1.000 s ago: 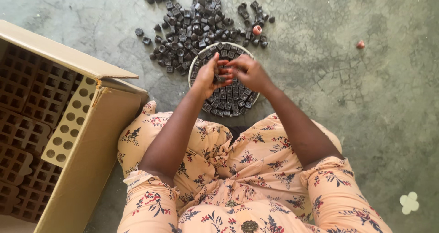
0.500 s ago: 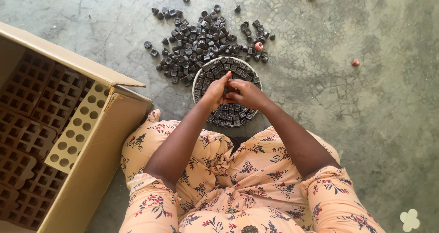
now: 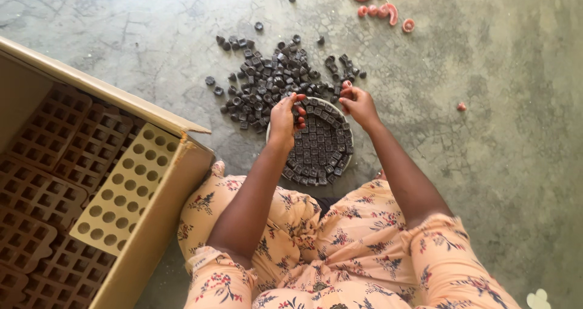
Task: The person sits on the floor and arranges small dark cubes from a pile into a circular tray, placing them one by one in a tight pattern. The person occasionally picks up multiple cubes at once to transfer them to the tray.
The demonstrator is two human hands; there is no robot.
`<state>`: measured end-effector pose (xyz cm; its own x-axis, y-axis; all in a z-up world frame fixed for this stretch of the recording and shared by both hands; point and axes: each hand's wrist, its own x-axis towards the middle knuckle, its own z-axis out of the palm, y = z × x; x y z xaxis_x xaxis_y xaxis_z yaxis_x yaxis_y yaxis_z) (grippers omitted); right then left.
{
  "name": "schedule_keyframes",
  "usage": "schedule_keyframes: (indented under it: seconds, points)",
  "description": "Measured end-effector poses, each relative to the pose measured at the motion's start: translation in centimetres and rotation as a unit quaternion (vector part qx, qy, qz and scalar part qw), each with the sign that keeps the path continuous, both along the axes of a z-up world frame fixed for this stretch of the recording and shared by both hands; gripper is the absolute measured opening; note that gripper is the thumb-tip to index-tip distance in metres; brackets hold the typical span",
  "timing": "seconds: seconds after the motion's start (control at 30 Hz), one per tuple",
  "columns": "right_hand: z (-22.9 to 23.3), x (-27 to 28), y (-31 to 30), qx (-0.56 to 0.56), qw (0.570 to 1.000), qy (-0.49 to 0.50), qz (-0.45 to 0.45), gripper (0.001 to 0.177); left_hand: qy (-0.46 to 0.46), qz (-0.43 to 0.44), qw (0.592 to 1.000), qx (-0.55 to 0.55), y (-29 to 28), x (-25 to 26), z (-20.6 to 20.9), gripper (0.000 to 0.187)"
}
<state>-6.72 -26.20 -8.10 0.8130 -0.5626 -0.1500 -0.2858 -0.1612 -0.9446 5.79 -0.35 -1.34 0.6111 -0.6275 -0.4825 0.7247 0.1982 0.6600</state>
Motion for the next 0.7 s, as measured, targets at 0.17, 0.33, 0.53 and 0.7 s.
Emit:
schedule_keyframes:
  seconds: [0.17,0.33,0.53,0.7]
  points:
    - [-3.7,8.0,-1.3,-0.267,0.957,0.089,0.074,0.029,0.012,0.028,0.999,-0.014,1.2,0.9,1.7,0.03]
    - [-4.0,12.3,0.4,-0.368,0.9,0.176,0.155,0.047,0.002,0.033,0.999,-0.026,1.4,1.9,2.4,0.031]
    - [-2.6,13.7,0.1,-0.377,0.883,0.178,0.216,0.043,-0.006,0.012,1.0,-0.011,0.6,1.9,3.3,0.028]
    - [-2.7,13.4,1.1,-0.446,0.853,0.187,0.196,0.044,-0.028,0.011,0.999,-0.015,0.8,1.4,3.9,0.028]
